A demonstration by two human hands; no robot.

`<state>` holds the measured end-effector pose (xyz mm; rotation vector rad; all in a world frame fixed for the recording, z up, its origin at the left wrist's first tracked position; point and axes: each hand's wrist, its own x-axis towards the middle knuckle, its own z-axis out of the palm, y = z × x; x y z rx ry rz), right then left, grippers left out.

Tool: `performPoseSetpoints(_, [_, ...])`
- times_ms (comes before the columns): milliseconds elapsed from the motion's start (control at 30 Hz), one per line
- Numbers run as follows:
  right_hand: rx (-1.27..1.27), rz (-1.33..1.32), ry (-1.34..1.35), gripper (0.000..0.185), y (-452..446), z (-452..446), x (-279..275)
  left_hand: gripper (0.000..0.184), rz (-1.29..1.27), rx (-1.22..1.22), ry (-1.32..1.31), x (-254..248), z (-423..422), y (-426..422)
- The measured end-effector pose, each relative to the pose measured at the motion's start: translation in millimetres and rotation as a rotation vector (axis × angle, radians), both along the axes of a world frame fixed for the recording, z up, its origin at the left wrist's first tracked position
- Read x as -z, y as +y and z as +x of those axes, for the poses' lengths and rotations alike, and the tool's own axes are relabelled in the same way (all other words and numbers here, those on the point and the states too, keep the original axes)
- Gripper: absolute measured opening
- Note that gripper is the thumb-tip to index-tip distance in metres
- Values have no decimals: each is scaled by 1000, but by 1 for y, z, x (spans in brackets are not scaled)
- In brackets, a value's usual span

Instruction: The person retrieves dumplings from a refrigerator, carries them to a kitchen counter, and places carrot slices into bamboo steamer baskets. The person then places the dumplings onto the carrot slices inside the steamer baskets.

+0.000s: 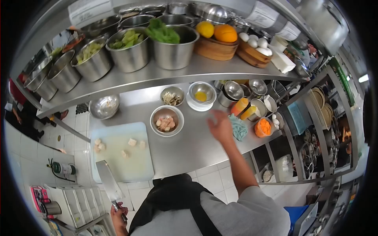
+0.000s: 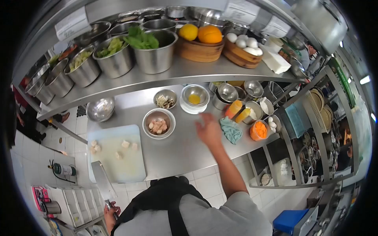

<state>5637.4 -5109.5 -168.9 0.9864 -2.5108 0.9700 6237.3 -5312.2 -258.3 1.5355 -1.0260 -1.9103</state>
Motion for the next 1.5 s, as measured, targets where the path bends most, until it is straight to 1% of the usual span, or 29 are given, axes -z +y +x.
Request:
performPoseSetpoints(133, [287, -300, 315, 38, 64, -65, -133, 35, -26, 23, 30, 1, -14, 6])
performPoseSetpoints(167, [374, -214, 472, 38, 88, -97, -161, 34, -34, 31, 45, 1, -15, 4])
performPoseSetpoints(200, [502, -242, 538, 35, 101, -123, -188, 34, -39, 60, 58, -3, -16, 3])
performPoseSetpoints(267, [556, -219, 636, 28, 124, -174, -237, 35, -60, 83, 22, -5, -19, 1])
performPoseSetpoints(300, [590, -191, 578, 29, 135, -208, -254, 35, -68, 92, 4, -6, -21, 2])
performPoseSetpoints(400, [625, 92, 388, 33, 171, -350, -263, 37, -103, 95, 1, -6, -26, 6])
performPoseSetpoints(433, [626, 203, 324, 32, 169, -362, -265, 37, -106, 79, 22, -9, -31, 11])
performPoseSetpoints(533, [498, 307, 283, 28, 177, -377, -265, 37, -118, 45, 50, -17, -40, 25])
performPoseSetpoints(633, [585, 206, 222, 28, 165, -340, -282, 36, -140, 24, 45, -23, -50, 38])
performPoseSetpoints(767, [635, 5, 428, 34, 175, -328, -288, 35, -180, 28, 78, -20, -53, 47])
performPoseSetpoints(800, [610, -151, 456, 36, 186, -332, -286, 35, -187, 41, 86, -14, -51, 48])
performPoseSetpoints(867, [442, -378, 406, 36, 194, -302, -275, 39, -229, 72, 59, -15, -54, 54])
performPoseSetpoints(900, [324, -475, 383, 30, 183, -258, -267, 42, -279, 76, 61, -15, -65, 58])
performPoseSetpoints(933, [143, -665, 291, 31, 151, -197, -259, 42, -301, 124, -6, -38, -80, 64])
performPoseSetpoints(967, [39, -702, 160, 34, 124, -143, -251, 42, -221, 89, 20, -52, -94, 70])
performPoseSetpoints(1000, [-160, -755, -107, 34, 66, -99, -197, 42, -277, 192, -175, -61, -92, 72])
performPoseSetpoints(1033, [-245, -810, -272, 35, 56, -72, -174, 49, -147, 117, -29, -65, -101, 72])
performPoseSetpoints(1100, [-489, -844, -534, 35, -3, -36, -96, 52, -121, 23, 169, -86, -120, 74])
performPoseSetpoints(1133, [-524, -665, -541, 35, -19, -2, -84, 32, -130, 3, 213, -98, -127, 83])
performPoseSetpoints(1167, [-550, -484, -534, 35, -42, 41, -77, 33, -135, -9, 238, -93, -128, 83])
performPoseSetpoints(1200, [-632, -486, -840, 33, -61, 86, -76, 32, -131, -26, 235, -97, -131, 82])
performPoseSetpoints(1233, [-808, -439, -500, 32, -81, 120, -64, 32, -125, -39, 237, -101, -131, 80])
performPoseSetpoints(1267, [-980, -367, -310, 33, -99, 153, -63, 31, -125, -48, 229, -105, -128, 76])
performPoseSetpoints(1300, [-1113, -332, -382, 33, -112, 189, -61, 31, -123, -53, 226, -107, -124, 71])
performPoseSetpoints(1367, [-1358, -239, -365, 27, -139, 248, -52, 31, -114, -46, 228, -110, -112, 58])
performPoseSetpoints(1400, [-1445, -179, -217, 29, -156, 270, -47, 30, -106, -38, 228, -110, -101, 51])
performPoseSetpoints(1433, [-1531, -116, -68, 35, -173, 288, -42, 30, -96, -35, 228, -110, -90, 46])
performPoseSetpoints(1467, [-1554, 20, 45, 58, -189, 305, -35, 31, -97, -53, 240, -113, -80, 40])
performPoseSetpoints(1500, [-1556, 29, 58, 62, -202, 318, -32, 31, -81, -50, 283, -113, -66, 32])
